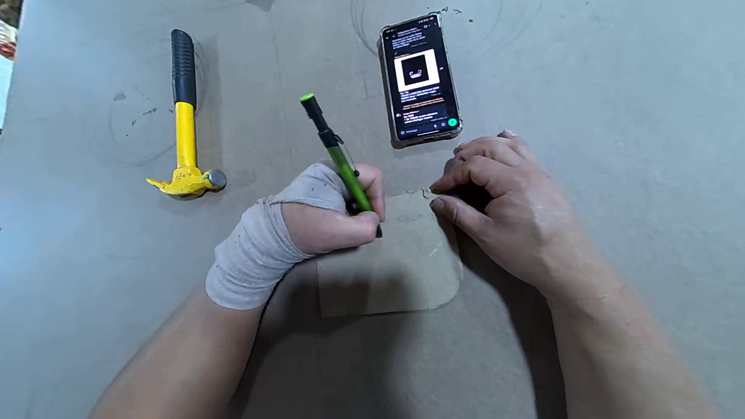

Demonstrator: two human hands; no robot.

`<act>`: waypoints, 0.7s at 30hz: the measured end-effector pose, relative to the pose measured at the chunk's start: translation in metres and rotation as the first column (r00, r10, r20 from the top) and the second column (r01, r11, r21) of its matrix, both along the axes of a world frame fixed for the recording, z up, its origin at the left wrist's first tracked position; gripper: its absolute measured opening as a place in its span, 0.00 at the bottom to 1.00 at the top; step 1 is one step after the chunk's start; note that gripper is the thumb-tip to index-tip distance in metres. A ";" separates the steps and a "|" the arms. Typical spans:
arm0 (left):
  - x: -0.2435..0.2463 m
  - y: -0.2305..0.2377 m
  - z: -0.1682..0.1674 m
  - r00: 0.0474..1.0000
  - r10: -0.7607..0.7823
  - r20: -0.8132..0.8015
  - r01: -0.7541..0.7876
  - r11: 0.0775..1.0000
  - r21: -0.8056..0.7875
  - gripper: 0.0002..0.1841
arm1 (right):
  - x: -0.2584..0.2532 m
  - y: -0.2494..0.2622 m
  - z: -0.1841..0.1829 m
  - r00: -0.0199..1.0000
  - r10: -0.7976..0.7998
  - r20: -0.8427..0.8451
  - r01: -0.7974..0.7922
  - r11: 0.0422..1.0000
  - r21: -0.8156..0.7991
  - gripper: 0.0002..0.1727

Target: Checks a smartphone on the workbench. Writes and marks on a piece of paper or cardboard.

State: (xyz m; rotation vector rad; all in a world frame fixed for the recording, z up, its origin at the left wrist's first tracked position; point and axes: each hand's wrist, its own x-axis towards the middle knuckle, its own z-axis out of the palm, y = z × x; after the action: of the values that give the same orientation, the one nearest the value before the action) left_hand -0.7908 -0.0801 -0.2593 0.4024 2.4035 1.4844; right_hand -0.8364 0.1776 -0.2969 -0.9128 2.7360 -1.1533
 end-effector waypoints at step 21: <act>-0.007 -0.005 -0.014 0.999 -0.034 -0.026 0.036 0.995 0.089 0.01 | -0.001 -0.001 0.002 1.000 -0.008 0.008 0.008 1.000 0.007 0.07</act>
State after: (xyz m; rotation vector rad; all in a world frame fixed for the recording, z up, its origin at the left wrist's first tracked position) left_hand -0.7980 -0.0853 -0.2734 0.4824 2.3420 1.5842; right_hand -0.8371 0.1770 -0.2946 -0.8956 2.7376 -1.1451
